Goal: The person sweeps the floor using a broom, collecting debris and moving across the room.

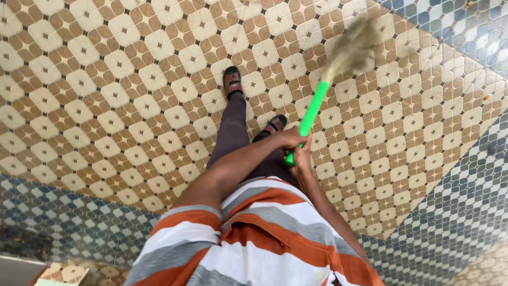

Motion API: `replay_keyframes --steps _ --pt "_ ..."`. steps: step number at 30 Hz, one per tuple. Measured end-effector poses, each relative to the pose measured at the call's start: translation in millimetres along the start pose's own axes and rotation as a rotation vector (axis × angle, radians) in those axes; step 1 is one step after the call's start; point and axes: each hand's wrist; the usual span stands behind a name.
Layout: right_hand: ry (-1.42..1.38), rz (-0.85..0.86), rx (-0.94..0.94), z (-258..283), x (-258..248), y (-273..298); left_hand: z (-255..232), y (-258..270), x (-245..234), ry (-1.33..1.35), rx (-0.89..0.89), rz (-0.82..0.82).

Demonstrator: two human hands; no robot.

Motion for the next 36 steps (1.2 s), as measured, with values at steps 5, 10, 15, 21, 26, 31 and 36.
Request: replay_keyframes --steps 5,10,15,21,26,31,36 --pt "0.260 0.165 0.215 23.8 77.7 24.7 16.5 86.3 -54.6 0.978 -0.503 -0.130" --pt "0.516 0.531 0.203 22.3 181.0 -30.0 73.8 125.3 -137.7 0.640 -0.899 -0.493" --pt "0.256 0.360 0.366 3.5 191.0 -93.2 116.9 67.9 -168.5 0.793 -1.120 -0.209" --pt "0.040 -0.062 0.181 44.5 134.1 -114.6 81.8 -67.2 -140.7 0.587 -1.028 0.265" --pt "-0.028 -0.036 0.071 105.0 154.8 -47.3 30.6 -59.9 -169.0 0.606 -0.442 0.244" --pt "0.284 0.090 0.142 117.5 202.0 7.7 17.1 41.3 -192.7 0.646 -0.546 -0.083" --pt "0.499 0.499 0.197 93.0 268.1 -58.5 95.7 73.9 -244.1 0.842 -0.844 -0.402"
Point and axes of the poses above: each hand's wrist, its own y-axis away from the middle knuckle, its own x-axis out of the palm, z = x × y, and after that the axes turned 4 degrees about -y, right-handed
